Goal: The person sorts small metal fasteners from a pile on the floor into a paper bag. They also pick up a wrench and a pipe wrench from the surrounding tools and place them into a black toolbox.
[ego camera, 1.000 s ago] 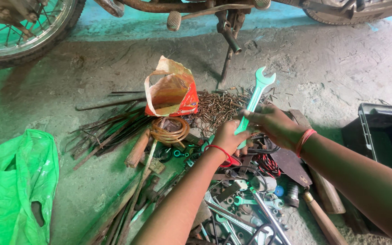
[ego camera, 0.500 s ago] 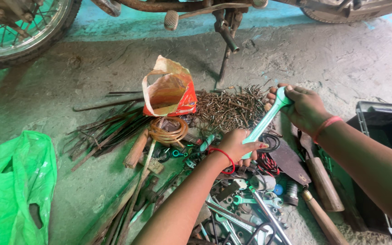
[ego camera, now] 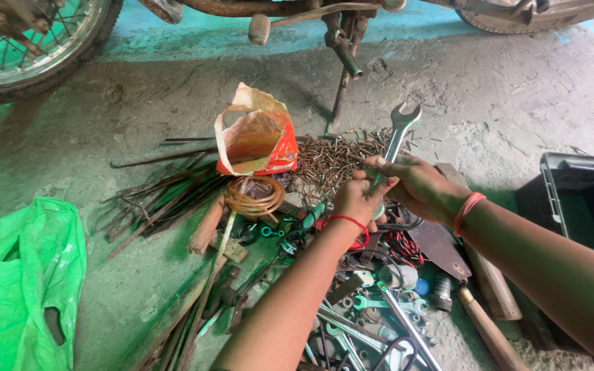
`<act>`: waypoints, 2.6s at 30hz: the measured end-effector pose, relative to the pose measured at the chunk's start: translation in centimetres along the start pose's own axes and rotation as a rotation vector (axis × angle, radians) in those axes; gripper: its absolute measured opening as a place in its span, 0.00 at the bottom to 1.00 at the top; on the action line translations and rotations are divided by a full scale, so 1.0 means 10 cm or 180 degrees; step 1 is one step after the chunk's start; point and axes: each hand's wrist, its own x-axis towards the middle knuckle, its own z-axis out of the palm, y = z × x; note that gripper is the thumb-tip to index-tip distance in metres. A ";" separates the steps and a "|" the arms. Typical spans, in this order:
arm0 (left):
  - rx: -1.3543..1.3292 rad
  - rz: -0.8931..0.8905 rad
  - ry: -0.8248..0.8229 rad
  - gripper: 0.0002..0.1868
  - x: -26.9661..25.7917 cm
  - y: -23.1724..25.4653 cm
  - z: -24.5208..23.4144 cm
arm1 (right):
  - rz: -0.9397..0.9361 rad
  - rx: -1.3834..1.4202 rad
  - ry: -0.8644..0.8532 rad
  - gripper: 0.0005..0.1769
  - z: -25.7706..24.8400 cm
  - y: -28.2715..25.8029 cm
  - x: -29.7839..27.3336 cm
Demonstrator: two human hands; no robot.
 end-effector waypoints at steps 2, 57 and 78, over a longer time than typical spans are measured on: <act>0.0301 0.0170 0.0277 0.39 -0.04 0.08 0.03 | -0.0016 -0.0116 0.0055 0.18 0.04 -0.02 -0.02; 0.0660 0.0214 0.2403 0.19 0.04 0.15 -0.79 | -0.0954 -0.5008 0.0012 0.20 -0.26 0.21 -0.22; -0.2074 0.0092 0.1101 0.09 0.33 0.13 -0.40 | 0.0397 -0.1818 -0.0505 0.20 -0.13 0.23 -0.12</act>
